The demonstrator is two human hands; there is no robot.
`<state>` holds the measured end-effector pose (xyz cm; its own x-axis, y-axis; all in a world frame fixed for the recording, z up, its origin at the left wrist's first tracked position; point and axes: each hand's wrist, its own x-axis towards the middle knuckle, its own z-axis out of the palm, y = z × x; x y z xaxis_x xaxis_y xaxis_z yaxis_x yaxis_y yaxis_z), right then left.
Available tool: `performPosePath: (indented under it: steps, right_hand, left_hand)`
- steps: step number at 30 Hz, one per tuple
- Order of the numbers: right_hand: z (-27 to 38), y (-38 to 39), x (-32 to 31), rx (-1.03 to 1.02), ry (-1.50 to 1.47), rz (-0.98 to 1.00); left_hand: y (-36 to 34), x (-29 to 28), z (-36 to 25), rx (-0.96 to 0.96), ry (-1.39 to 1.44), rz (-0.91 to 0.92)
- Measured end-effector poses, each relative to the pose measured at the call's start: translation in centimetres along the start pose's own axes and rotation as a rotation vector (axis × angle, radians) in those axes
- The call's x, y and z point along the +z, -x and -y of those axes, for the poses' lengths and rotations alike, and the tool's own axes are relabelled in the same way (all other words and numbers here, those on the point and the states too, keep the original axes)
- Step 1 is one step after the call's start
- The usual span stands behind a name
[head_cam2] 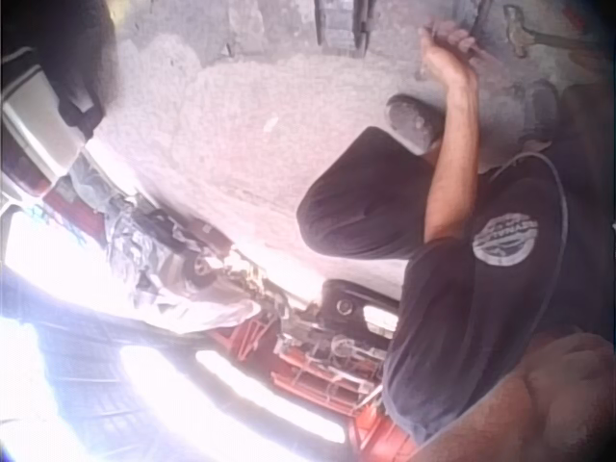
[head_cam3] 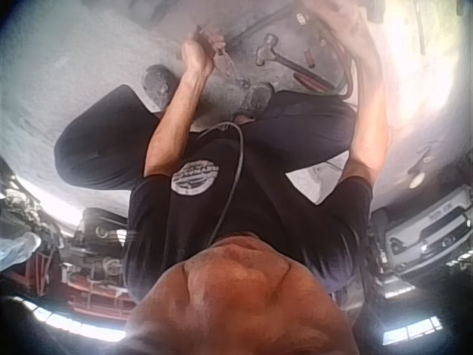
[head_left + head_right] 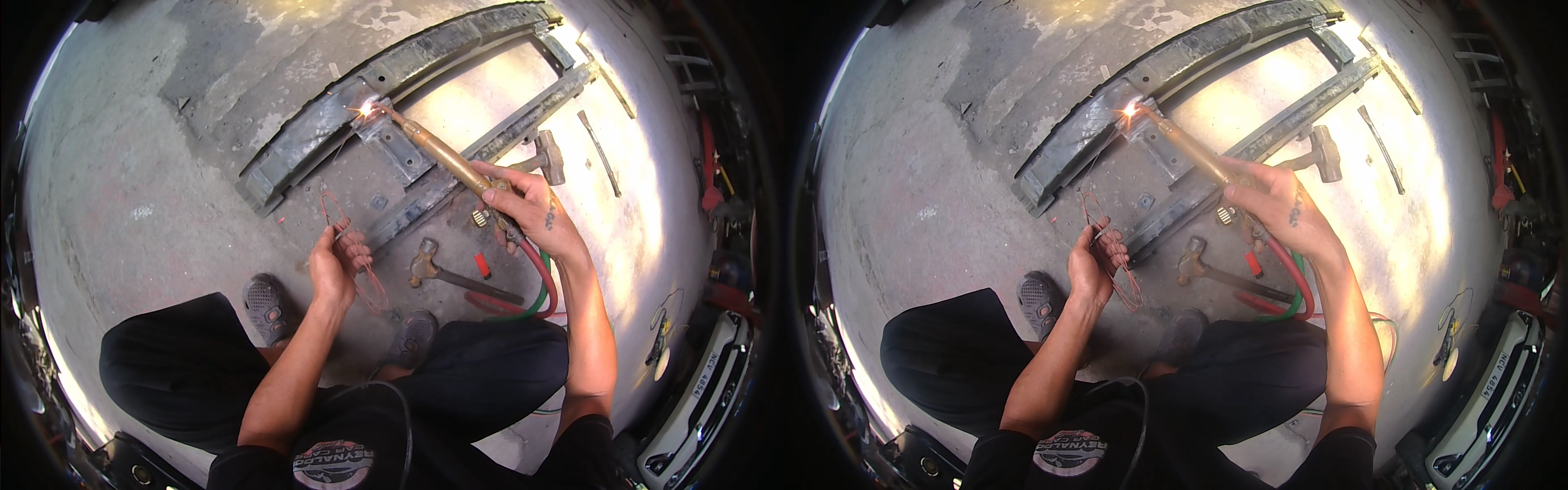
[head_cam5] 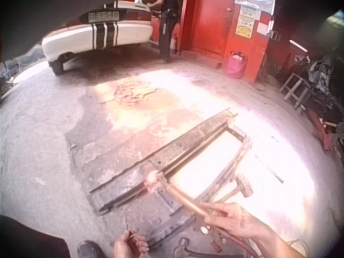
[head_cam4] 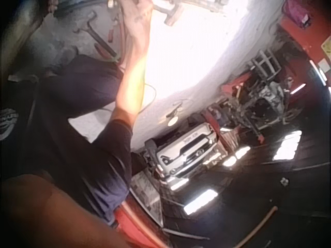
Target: The person uses a welding torch to join metal pieces on the floor, feeding a thin wire into the molten pool while seated.
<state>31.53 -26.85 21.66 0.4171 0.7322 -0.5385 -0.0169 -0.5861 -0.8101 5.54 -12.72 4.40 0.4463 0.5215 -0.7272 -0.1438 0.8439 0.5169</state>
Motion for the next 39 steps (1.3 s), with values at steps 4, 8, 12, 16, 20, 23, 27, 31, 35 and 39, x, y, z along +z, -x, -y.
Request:
performPosePath:
  steps: [4,8,12,16,20,23,27,31,35,39]
  right_hand:
    - [-0.03,-0.01,0.03,0.001,0.005,0.003]
    - [0.08,0.0,0.12,-0.005,0.01,-0.005]
    - [0.13,0.0,0.11,0.004,0.001,-0.007]
    - [0.05,-0.04,0.08,-0.006,0.003,-0.001]
    - [0.18,0.01,0.13,-0.001,-0.011,-0.003]
    - [0.05,-0.07,0.09,-0.003,0.004,-0.007]
    - [-0.09,-0.16,0.05,-0.004,0.0,-0.002]
    - [-0.07,-0.14,0.05,0.002,-0.009,-0.006]
    - [0.04,-0.12,0.05,0.014,-0.006,-0.002]
    - [0.05,-0.11,0.07,0.002,-0.012,0.001]
  left_hand:
    - [-0.12,-0.07,0.0,-0.01,-0.022,0.008]
    - [-0.12,-0.09,-0.03,-0.008,-0.02,0.007]
    - [-0.09,-0.06,-0.02,-0.012,-0.015,0.007]
    - [-0.11,-0.06,-0.01,-0.013,-0.011,0.01]
    - [-0.12,-0.06,-0.01,-0.015,-0.014,0.007]
    - [-0.17,-0.07,0.01,-0.015,-0.018,0.01]
    - [-0.23,-0.06,0.04,-0.013,-0.024,0.014]
    - [-0.22,-0.03,0.04,-0.012,-0.022,0.014]
    - [-0.24,-0.06,0.03,-0.012,-0.019,0.009]
    - [-0.26,-0.02,-0.02,-0.013,-0.019,0.01]
